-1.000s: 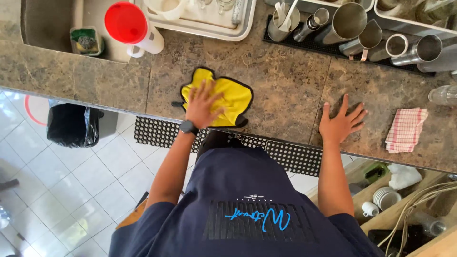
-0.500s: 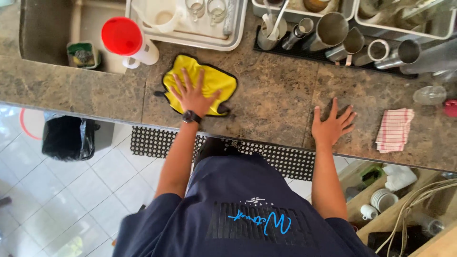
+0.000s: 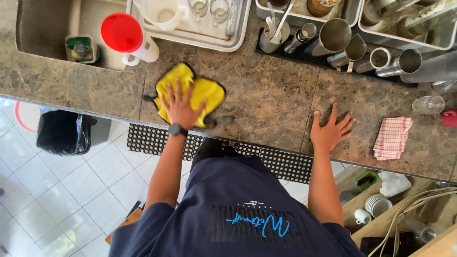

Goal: Cleaning a cafe counter using a yellow microfiber cloth.

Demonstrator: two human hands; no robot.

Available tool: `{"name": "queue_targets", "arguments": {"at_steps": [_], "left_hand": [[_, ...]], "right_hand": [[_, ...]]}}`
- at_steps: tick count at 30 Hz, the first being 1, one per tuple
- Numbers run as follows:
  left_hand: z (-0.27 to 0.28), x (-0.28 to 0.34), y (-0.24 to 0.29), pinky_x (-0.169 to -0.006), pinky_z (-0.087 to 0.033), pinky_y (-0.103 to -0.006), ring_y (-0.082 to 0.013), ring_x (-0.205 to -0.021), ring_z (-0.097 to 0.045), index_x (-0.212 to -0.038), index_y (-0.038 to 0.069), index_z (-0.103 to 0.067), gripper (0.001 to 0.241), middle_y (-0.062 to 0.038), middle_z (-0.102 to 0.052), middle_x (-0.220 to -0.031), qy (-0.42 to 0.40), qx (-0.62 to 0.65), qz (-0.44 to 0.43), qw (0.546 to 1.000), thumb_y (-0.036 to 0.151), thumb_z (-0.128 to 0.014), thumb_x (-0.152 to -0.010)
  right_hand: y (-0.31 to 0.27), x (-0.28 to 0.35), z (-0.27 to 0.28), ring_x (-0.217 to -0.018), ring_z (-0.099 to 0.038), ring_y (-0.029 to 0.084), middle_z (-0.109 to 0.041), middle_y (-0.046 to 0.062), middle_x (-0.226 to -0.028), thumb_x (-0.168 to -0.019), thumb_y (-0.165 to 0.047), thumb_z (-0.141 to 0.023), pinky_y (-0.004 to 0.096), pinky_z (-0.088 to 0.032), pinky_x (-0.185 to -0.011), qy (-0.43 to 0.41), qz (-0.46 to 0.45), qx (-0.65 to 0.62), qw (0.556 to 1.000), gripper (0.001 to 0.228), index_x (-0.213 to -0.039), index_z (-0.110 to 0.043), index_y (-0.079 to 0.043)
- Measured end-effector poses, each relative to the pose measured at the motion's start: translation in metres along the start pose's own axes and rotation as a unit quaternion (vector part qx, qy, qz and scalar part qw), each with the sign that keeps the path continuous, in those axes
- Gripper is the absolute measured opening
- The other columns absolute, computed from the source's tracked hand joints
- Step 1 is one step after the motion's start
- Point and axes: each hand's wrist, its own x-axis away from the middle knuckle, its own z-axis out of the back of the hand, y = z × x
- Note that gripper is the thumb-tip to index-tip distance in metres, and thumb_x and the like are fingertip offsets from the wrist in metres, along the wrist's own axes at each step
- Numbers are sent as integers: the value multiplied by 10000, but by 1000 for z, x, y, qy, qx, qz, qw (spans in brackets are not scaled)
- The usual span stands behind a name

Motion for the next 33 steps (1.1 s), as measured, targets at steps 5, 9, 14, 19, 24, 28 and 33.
{"name": "queue_targets", "arguments": {"at_steps": [5, 9, 14, 19, 24, 28, 33], "left_hand": [[-24, -28, 50, -1148, -98, -755, -466, -1519, -177, -1552, 411, -456, 817, -82, -284, -1675, 23, -14, 24, 999, 809, -597, -853], [-25, 16, 90, -1208, -107, -702, -403, -1570, -167, -1587, 426, -370, 866, -5, -233, -1713, -58, 55, -123, 989, 719, -613, -809], [6, 20, 35, -1199, -173, -697, -397, -1565, -173, -1528, 465, -448, 824, 7, -238, -1709, -94, 33, -54, 994, 816, -593, -796], [-16, -30, 29, -1210, -85, -695, -384, -1574, -94, -1576, 438, -386, 834, -47, -196, -1715, -51, 11, 67, 996, 849, -504, -860], [-34, -26, 93, -1203, -177, -713, -442, -1553, -196, -1595, 356, -383, 870, -81, -283, -1690, -39, 14, -32, 999, 733, -592, -839], [-4, 26, 71, -1223, -115, -692, -382, -1580, -144, -1593, 427, -344, 852, 5, -200, -1722, -89, 49, -123, 987, 758, -558, -837], [-1, 19, -1, -1189, -147, -702, -419, -1554, -168, -1551, 413, -453, 781, -63, -265, -1703, -28, -7, 10, 1000, 780, -550, -869]], "right_hand": [[3, 0, -3, -1523, -24, 457, -97, 238, -1647, -1079, -640, -468, 731, -14, -1166, 11, 3, -1, 1000, 678, -1635, -327, -277], [11, -1, -9, -1521, -67, 448, -138, 223, -1642, -1068, -654, -484, 704, -37, -1170, 31, 6, 3, 1000, 670, -1622, -357, -299], [11, -4, -9, -1529, -59, 432, -126, 213, -1653, -1057, -662, -479, 691, -26, -1179, 16, -7, 5, 1000, 678, -1623, -352, -312], [8, 0, -7, -1526, -72, 440, -127, 217, -1650, -1061, -663, -472, 702, -44, -1174, 18, -2, 9, 1000, 679, -1621, -353, -299], [13, -2, -11, -1521, -79, 453, -152, 219, -1644, -1047, -679, -460, 698, -23, -1169, 29, 2, 6, 1000, 699, -1619, -373, -288], [12, -3, -10, -1528, -66, 447, -136, 212, -1656, -1036, -689, -463, 695, -19, -1182, 18, -4, 11, 1000, 711, -1621, -362, -300], [-7, 0, 6, -1539, 13, 456, -80, 219, -1670, -1054, -656, -427, 743, -18, -1194, -24, -22, 28, 999, 721, -1649, -295, -270]]}}
